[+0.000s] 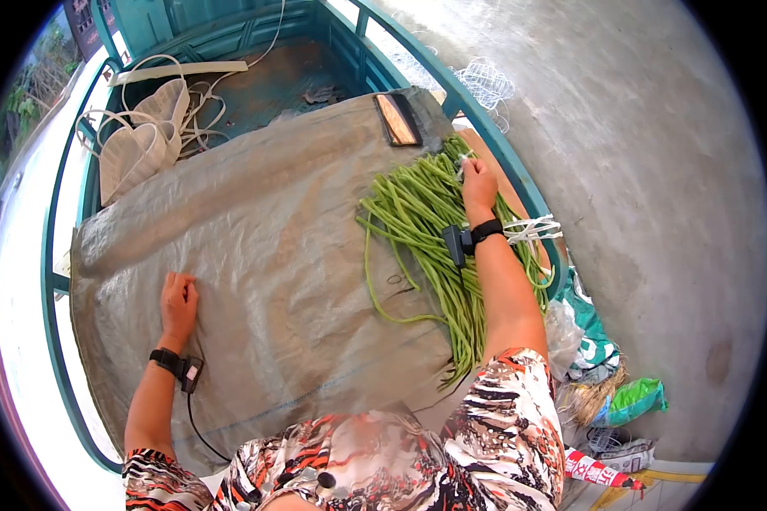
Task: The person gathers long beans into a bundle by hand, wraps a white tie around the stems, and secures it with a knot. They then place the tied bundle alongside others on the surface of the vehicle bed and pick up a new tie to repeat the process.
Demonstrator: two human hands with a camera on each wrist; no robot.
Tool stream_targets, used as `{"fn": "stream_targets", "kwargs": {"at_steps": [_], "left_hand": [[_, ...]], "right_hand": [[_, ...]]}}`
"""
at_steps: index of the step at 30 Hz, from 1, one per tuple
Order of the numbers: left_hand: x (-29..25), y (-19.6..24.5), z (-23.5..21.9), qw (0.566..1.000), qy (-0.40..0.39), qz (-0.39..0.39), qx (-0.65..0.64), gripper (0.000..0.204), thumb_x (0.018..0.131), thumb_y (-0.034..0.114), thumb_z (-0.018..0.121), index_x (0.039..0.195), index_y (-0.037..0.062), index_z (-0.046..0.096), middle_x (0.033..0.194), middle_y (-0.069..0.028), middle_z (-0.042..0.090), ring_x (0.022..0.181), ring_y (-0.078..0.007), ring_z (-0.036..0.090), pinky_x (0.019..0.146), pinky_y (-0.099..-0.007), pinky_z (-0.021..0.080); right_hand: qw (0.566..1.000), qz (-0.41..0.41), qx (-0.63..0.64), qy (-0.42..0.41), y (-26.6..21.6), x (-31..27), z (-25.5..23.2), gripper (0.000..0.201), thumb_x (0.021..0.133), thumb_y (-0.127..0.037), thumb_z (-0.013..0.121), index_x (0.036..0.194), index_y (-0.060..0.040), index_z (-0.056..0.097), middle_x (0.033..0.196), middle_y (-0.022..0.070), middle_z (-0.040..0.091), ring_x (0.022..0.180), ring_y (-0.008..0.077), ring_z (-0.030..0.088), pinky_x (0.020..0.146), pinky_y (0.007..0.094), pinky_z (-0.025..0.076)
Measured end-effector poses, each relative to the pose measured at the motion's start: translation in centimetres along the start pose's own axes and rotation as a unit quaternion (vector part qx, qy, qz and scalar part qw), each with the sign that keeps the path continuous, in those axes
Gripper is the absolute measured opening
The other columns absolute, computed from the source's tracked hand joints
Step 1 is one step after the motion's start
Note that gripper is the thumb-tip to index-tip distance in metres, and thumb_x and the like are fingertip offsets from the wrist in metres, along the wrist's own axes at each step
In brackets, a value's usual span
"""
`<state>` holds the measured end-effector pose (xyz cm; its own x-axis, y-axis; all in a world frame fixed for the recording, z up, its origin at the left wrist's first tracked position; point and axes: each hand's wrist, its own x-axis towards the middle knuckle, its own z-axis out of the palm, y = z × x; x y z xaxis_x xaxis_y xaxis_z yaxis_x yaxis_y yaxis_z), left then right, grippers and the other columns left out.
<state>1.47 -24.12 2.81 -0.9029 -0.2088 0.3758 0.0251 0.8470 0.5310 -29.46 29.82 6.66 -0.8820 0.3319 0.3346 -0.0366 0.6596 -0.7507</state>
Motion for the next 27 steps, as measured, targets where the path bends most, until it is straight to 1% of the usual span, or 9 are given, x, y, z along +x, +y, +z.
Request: {"fn": "stream_targets", "kwargs": {"at_steps": [1, 5, 9, 12, 13, 15, 18, 21, 27], "left_hand": [[0.0, 0.1, -0.1, 1.000, -0.007, -0.009, -0.004, 0.010, 0.082, -0.002, 0.056, 0.091, 0.0020, 0.058, 0.083, -0.0113, 0.051, 0.069, -0.0257, 0.053, 0.062, -0.0346, 0.044], [0.1, 0.1, -0.1, 1.000, 0.005, -0.002, -0.012, 0.008, 0.081, -0.002, 0.056, 0.088, 0.0025, 0.058, 0.080, -0.0113, 0.051, 0.066, -0.0264, 0.053, 0.060, -0.0355, 0.044], [0.0, -0.2, 0.0, 1.000, 0.001, -0.003, -0.008, 0.009, 0.081, -0.002, 0.056, 0.088, 0.0026, 0.058, 0.080, -0.0112, 0.050, 0.066, -0.0261, 0.053, 0.060, -0.0353, 0.044], [0.2, 0.0, -0.2, 1.000, 0.002, -0.007, -0.011, 0.010, 0.080, -0.002, 0.056, 0.089, 0.0027, 0.058, 0.080, -0.0110, 0.051, 0.067, -0.0259, 0.053, 0.060, -0.0354, 0.044], [0.2, 0.3, -0.3, 1.000, 0.001, -0.008, -0.011, 0.010, 0.081, -0.002, 0.056, 0.089, 0.0026, 0.058, 0.081, -0.0109, 0.051, 0.067, -0.0258, 0.053, 0.060, -0.0353, 0.044], [0.1, 0.3, -0.3, 1.000, -0.003, -0.010, -0.013, 0.010, 0.081, -0.002, 0.056, 0.089, 0.0025, 0.058, 0.081, -0.0109, 0.051, 0.067, -0.0255, 0.053, 0.060, -0.0352, 0.044], [0.1, -0.1, 0.1, 1.000, -0.004, -0.016, -0.026, 0.009, 0.082, -0.002, 0.056, 0.090, 0.0022, 0.058, 0.083, -0.0111, 0.051, 0.068, -0.0253, 0.053, 0.061, -0.0349, 0.044], [0.2, 0.0, 0.3, 0.999, -0.016, -0.024, -0.038, 0.010, 0.083, -0.003, 0.055, 0.091, 0.0020, 0.058, 0.085, -0.0111, 0.051, 0.068, -0.0248, 0.053, 0.061, -0.0338, 0.044], [0.0, -0.3, 0.0, 1.000, -0.022, -0.011, -0.019, 0.012, 0.083, -0.004, 0.054, 0.093, 0.0021, 0.057, 0.087, -0.0107, 0.050, 0.070, -0.0234, 0.052, 0.061, -0.0320, 0.044]], "right_hand": [[0.996, -0.083, 0.002, 0.027, -0.5, 0.3, -0.2, 0.023, 0.088, -0.027, 0.063, 0.088, -0.0039, 0.067, 0.074, 0.0079, 0.066, 0.065, 0.0189, 0.060, 0.063, 0.0347, 0.046], [0.981, -0.155, 0.105, 0.057, -3.9, 1.2, -1.5, 0.014, 0.091, -0.016, 0.062, 0.085, -0.0031, 0.063, 0.068, -0.0011, 0.057, 0.062, 0.0077, 0.047, 0.059, 0.0257, 0.043], [0.976, -0.141, 0.156, 0.054, -6.9, 1.4, -3.1, 0.013, 0.092, -0.015, 0.059, 0.088, -0.0033, 0.060, 0.069, 0.0006, 0.058, 0.062, 0.0079, 0.051, 0.058, 0.0263, 0.043], [0.973, -0.154, 0.122, 0.119, -8.6, 2.2, -4.3, 0.015, 0.093, -0.015, 0.057, 0.085, -0.0030, 0.059, 0.071, 0.0015, 0.058, 0.063, 0.0085, 0.051, 0.058, 0.0262, 0.043], [0.956, -0.215, 0.133, 0.145, -10.0, 2.6, -4.7, 0.015, 0.094, -0.016, 0.056, 0.085, -0.0039, 0.057, 0.073, 0.0021, 0.059, 0.061, 0.0092, 0.052, 0.058, 0.0264, 0.044], [0.941, -0.213, 0.170, 0.199, -12.8, 3.1, -6.2, 0.015, 0.095, -0.016, 0.054, 0.087, -0.0041, 0.057, 0.076, 0.0032, 0.061, 0.061, 0.0101, 0.056, 0.059, 0.0259, 0.045], [0.933, -0.213, 0.217, 0.193, -15.0, 5.3, -9.3, 0.016, 0.096, -0.018, 0.053, 0.089, -0.0041, 0.057, 0.079, 0.0044, 0.064, 0.060, 0.0109, 0.059, 0.056, 0.0244, 0.046], [0.951, -0.109, 0.247, 0.150, -16.0, 5.0, -12.6, 0.016, 0.095, -0.020, 0.055, 0.091, -0.0047, 0.058, 0.082, 0.0053, 0.065, 0.059, 0.0101, 0.061, 0.052, 0.0225, 0.045], [0.934, -0.069, 0.315, 0.152, -13.6, 4.1, -20.3, 0.014, 0.093, -0.021, 0.059, 0.093, -0.0070, 0.058, 0.079, 0.0034, 0.064, 0.061, 0.0083, 0.059, 0.049, 0.0216, 0.044]]}}
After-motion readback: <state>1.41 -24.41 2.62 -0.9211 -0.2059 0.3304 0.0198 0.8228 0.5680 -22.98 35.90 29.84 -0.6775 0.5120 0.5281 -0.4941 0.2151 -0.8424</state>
